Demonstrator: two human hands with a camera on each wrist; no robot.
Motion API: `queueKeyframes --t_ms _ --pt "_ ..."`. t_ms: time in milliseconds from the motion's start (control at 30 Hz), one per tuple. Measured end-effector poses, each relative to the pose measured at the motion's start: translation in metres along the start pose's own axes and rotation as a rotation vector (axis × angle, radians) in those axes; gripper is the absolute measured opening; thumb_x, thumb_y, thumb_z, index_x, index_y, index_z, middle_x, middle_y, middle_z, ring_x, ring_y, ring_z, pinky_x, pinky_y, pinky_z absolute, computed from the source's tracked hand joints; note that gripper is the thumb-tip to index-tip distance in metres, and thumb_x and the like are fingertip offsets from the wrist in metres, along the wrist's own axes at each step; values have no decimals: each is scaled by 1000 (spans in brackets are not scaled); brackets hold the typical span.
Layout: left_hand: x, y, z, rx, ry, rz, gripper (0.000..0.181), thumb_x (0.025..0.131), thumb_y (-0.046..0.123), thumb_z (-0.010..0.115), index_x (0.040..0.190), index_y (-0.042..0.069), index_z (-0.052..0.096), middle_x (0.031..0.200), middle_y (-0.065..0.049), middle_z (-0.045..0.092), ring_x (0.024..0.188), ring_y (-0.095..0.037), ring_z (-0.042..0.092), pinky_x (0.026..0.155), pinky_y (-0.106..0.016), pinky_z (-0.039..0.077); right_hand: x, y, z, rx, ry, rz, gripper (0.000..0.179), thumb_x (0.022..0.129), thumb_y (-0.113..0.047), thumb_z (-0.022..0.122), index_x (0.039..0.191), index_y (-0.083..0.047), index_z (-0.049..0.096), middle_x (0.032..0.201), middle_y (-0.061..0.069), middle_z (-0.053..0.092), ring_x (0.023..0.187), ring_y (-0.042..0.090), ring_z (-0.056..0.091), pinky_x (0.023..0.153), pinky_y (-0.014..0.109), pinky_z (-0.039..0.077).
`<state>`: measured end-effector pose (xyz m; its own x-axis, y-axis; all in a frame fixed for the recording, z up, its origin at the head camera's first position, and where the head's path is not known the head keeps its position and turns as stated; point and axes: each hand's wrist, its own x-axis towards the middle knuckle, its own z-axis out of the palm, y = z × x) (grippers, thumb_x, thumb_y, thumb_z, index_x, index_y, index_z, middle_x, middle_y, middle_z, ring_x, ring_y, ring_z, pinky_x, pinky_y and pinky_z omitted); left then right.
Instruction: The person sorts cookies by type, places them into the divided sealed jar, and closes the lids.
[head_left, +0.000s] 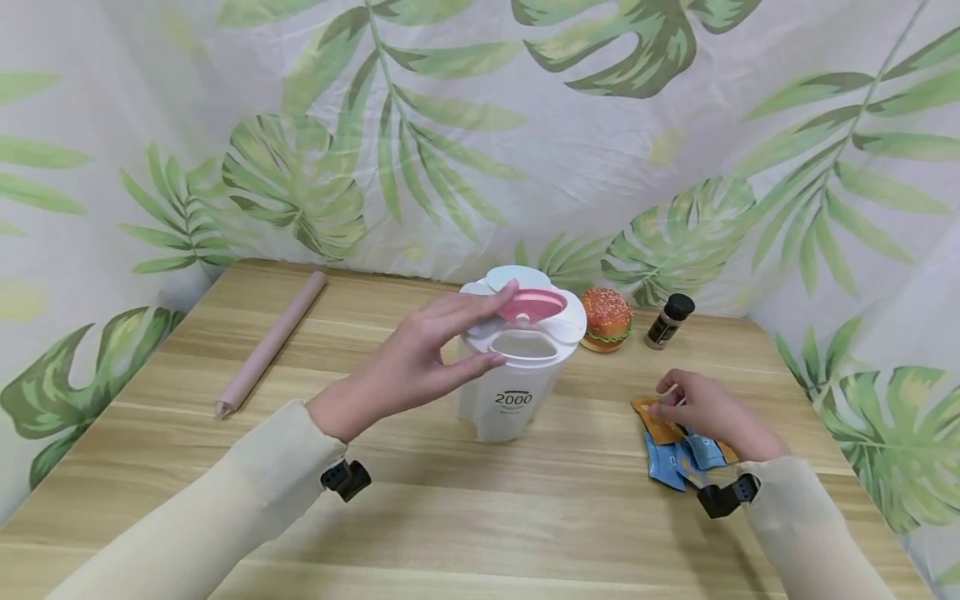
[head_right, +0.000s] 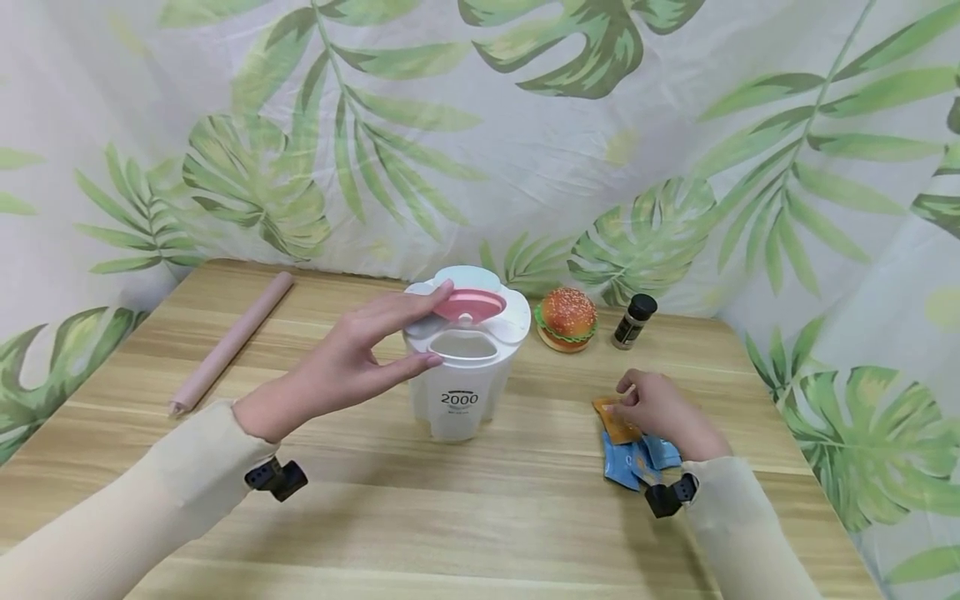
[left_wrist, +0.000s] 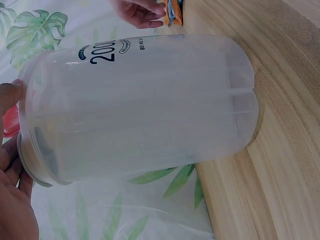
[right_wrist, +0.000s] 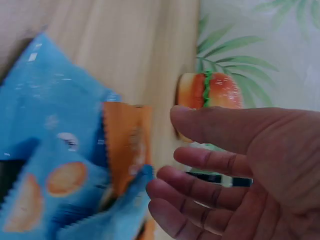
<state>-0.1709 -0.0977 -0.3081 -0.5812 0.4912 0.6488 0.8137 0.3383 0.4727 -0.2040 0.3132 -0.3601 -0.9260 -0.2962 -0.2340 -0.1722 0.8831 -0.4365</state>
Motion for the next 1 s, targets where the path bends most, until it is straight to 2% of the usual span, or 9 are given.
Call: queueKeyframes --t_ms 167,367,433,600,767,1000 --pt "2 0 1 0 -20 -7 71 93 18 81 156 13 50 138 -5 70 132 -20 63 119 -42 48 -4 9 14 9 4 -14 38 97 -18 75 118 10 59 87 11 65 71 17 54 62 30 46" --pt "2 1 3 -10 -6 -10 70 93 16 81 156 10 50 141 -7 69 132 -20 63 120 -43 47 -1 12 18 -5 9 4 58 97 -20 75 136 14 48 88 11 63 71 18 52 63 31 44" --pt "1 1 3 -11 2 -12 70 93 15 81 156 10 51 141 -7 69 132 -21 63 119 -43 47 0 11 18 4 8 2 60 97 -20 75 138 14 47 86 10 61 70 18 51 62 31 43" --pt "0 2 2 -10 10 -9 70 93 15 81 155 11 51 139 -6 70 132 -21 64 119 -44 47 2 15 19 43 24 -19 51 97 -18 75 132 13 53 84 8 58 70 17 50 61 29 42" --pt "0 2 1 -22 4 -15 70 92 14 81 155 11 51 140 -6 70 132 -22 64 118 -44 47 0 23 19 92 52 -35 39 98 -16 73 124 9 59 87 9 65 73 15 54 60 26 46" --pt "1 0 1 -22 13 -15 71 91 15 83 154 10 52 135 -6 73 129 -20 65 115 -43 50 2 24 13 145 109 -99 27 102 -12 68 121 6 62 85 9 70 67 8 57 58 26 50"
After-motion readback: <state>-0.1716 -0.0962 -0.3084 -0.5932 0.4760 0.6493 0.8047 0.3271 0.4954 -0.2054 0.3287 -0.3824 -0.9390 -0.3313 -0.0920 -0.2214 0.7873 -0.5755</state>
